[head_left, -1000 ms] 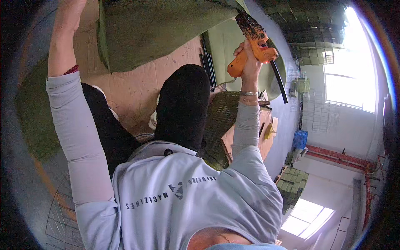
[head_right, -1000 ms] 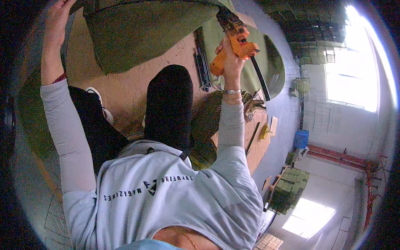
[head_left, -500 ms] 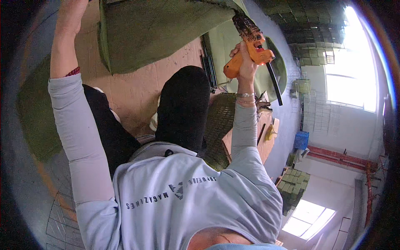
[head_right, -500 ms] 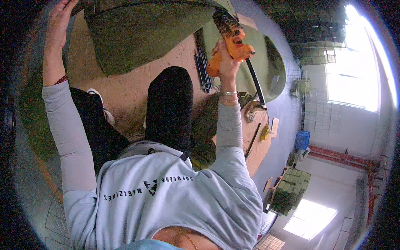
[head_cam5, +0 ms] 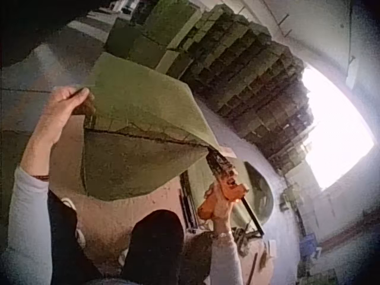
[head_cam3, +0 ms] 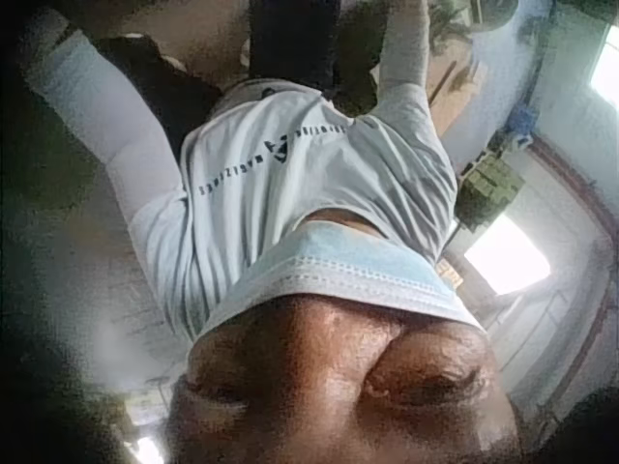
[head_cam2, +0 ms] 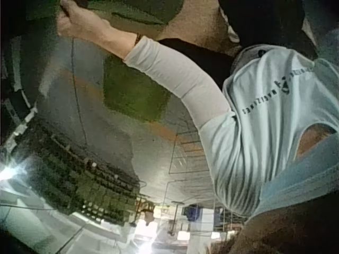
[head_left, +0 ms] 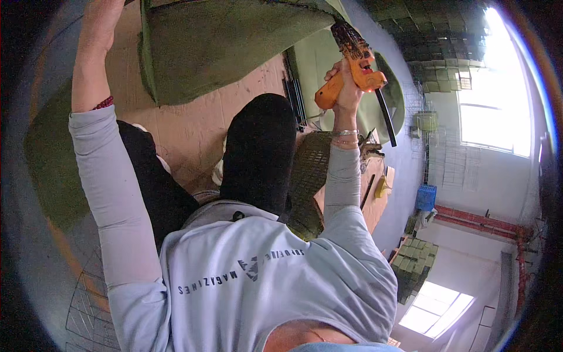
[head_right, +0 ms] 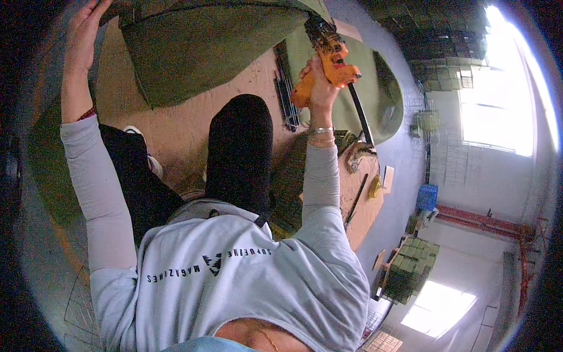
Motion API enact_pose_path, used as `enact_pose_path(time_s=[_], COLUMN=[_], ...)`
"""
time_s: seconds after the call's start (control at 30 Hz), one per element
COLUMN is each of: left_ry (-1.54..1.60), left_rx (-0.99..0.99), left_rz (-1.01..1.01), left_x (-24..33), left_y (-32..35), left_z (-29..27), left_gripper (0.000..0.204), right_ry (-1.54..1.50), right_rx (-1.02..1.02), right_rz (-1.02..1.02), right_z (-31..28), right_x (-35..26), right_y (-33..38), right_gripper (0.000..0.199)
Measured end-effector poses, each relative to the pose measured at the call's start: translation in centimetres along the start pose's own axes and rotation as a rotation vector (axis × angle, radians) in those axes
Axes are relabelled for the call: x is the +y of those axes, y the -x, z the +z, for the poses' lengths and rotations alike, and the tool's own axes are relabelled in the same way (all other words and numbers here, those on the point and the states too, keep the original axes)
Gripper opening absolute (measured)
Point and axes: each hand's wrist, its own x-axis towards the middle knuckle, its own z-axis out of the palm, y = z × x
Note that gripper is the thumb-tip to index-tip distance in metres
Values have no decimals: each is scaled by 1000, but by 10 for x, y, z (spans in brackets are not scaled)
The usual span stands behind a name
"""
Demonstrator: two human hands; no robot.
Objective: Assembling a foam cushion by gluing a mesh cover onto a green foam block using a hot glue gun.
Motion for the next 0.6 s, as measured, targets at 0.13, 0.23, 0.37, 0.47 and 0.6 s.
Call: enact_pose_path(time_s=[0.13, 0.23, 0.37, 0.47, 0.6], left_ry=[37, 12, 590, 401, 126], left_rx=[-31, -27, -178, -282, -62], left_rz=[21, 60, -75, -417, 15], left_x=[-1, 2, -161, -80, 1], left_y=[0, 3, -71, -49, 4], left_z=[1, 2, -23, -21, -3], left_gripper=[30, 30, 29, 29, 28], right_ry=[29, -16, 66, 110, 78], right_rx=[19, 59, 61, 64, 42], right_rz=[10, 46, 58, 28, 61], right_z=[-8, -19, -21, -36, -34], right_x=[-1, -2, -5, -8, -7], right_y=[-9, -20, -30, -35, -37], right_gripper=[15, 15, 17, 18, 18])
